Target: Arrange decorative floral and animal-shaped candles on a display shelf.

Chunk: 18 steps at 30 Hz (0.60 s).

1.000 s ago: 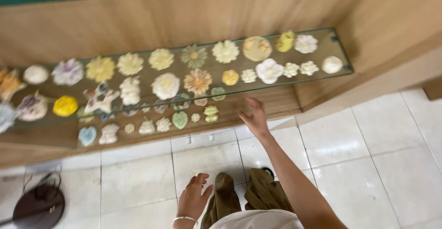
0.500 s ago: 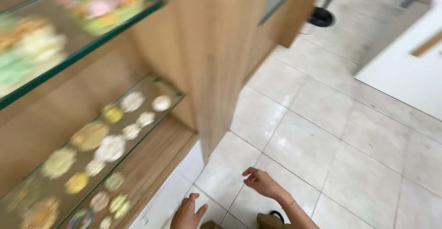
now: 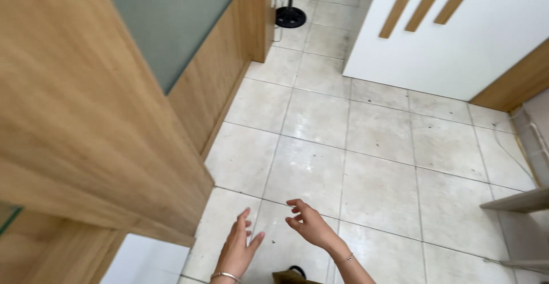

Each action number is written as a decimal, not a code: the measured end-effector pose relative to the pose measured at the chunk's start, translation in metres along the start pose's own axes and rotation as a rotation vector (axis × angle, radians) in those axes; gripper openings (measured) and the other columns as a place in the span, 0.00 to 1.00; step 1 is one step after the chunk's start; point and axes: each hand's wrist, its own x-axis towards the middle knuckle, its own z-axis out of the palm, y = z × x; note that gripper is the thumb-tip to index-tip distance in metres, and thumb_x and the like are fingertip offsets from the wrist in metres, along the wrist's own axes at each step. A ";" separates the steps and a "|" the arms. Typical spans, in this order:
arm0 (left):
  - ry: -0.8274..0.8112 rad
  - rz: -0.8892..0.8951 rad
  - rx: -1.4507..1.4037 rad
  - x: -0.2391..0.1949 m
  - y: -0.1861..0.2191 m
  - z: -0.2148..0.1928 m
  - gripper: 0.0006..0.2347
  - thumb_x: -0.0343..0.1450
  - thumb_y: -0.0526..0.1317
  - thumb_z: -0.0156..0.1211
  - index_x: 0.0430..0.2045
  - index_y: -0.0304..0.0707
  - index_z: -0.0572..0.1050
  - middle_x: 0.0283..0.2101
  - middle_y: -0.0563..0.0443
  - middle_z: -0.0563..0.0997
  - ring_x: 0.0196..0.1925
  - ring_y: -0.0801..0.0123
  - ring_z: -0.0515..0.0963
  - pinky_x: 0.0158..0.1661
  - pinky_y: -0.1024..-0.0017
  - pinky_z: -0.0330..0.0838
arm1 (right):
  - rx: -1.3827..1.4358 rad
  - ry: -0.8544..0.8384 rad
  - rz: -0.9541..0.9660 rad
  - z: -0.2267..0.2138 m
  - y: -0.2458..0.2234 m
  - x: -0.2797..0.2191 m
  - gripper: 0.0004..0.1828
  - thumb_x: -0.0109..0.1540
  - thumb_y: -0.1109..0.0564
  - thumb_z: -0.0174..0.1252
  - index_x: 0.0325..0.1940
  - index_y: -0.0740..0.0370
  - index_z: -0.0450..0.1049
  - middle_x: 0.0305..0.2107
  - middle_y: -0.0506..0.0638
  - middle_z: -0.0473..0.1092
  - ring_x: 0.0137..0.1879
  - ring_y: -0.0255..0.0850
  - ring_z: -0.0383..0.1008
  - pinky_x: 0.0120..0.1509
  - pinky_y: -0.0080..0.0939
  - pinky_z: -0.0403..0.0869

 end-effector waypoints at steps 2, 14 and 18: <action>-0.005 0.024 -0.019 0.014 0.037 0.022 0.34 0.70 0.48 0.62 0.70 0.51 0.50 0.64 0.43 0.70 0.61 0.60 0.78 0.57 0.64 0.76 | 0.079 0.032 0.005 -0.029 0.020 -0.001 0.26 0.66 0.49 0.56 0.67 0.56 0.64 0.54 0.55 0.71 0.57 0.43 0.78 0.58 0.44 0.79; -0.120 -0.004 -0.214 0.112 0.151 0.085 0.50 0.67 0.43 0.67 0.70 0.54 0.24 0.72 0.36 0.52 0.66 0.54 0.71 0.56 0.60 0.78 | 0.312 0.384 0.105 -0.143 0.083 0.054 0.24 0.64 0.52 0.57 0.65 0.53 0.67 0.55 0.54 0.72 0.57 0.43 0.78 0.55 0.45 0.81; -0.176 0.028 -0.216 0.174 0.172 0.081 0.52 0.67 0.42 0.67 0.70 0.54 0.21 0.72 0.33 0.51 0.67 0.53 0.71 0.59 0.61 0.73 | 0.334 0.431 0.130 -0.177 0.075 0.096 0.24 0.64 0.51 0.57 0.65 0.53 0.68 0.55 0.53 0.73 0.56 0.43 0.78 0.55 0.45 0.80</action>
